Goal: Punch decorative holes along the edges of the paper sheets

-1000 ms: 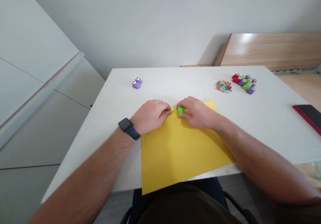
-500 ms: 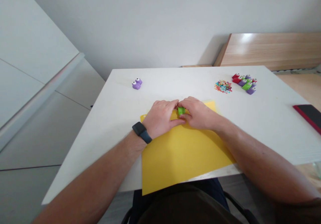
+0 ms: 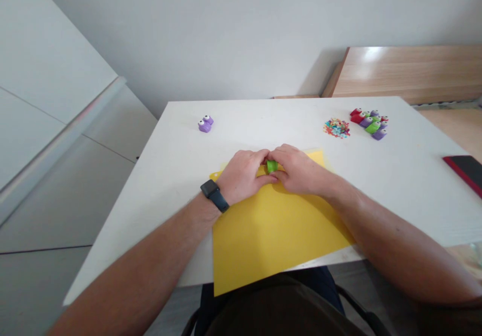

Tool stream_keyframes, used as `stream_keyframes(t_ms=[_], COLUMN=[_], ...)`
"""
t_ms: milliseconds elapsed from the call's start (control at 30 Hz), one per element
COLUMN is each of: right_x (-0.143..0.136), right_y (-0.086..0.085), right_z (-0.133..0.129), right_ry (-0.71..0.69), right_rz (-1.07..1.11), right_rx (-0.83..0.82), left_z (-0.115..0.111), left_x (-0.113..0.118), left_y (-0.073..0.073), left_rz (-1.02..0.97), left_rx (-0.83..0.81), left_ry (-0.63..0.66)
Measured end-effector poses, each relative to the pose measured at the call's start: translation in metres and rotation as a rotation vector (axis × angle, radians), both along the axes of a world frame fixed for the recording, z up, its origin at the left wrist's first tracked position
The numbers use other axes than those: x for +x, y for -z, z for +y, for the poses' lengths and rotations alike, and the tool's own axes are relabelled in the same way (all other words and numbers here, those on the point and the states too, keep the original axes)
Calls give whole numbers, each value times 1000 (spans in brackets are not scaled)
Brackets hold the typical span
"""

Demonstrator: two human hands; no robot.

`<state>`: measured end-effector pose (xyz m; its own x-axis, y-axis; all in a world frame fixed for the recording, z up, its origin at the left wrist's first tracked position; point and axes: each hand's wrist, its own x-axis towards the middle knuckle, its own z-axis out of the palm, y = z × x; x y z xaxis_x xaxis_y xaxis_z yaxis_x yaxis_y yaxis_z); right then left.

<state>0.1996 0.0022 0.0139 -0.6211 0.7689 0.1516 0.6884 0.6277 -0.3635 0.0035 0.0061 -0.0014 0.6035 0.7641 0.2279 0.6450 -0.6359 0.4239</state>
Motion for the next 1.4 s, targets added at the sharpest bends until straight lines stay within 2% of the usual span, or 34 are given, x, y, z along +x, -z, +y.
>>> stream_keyframes(t_ms=[967, 1400], right_x=[1, 2], right_y=[10, 2], right_z=[3, 2], right_ry=[-16, -34], right_rz=[2, 69], right_rx=[45, -17], left_z=[4, 0], left_x=[1, -8], left_y=[0, -3], left_rz=[79, 9], left_rx=[25, 56], left_ry=[-5, -12])
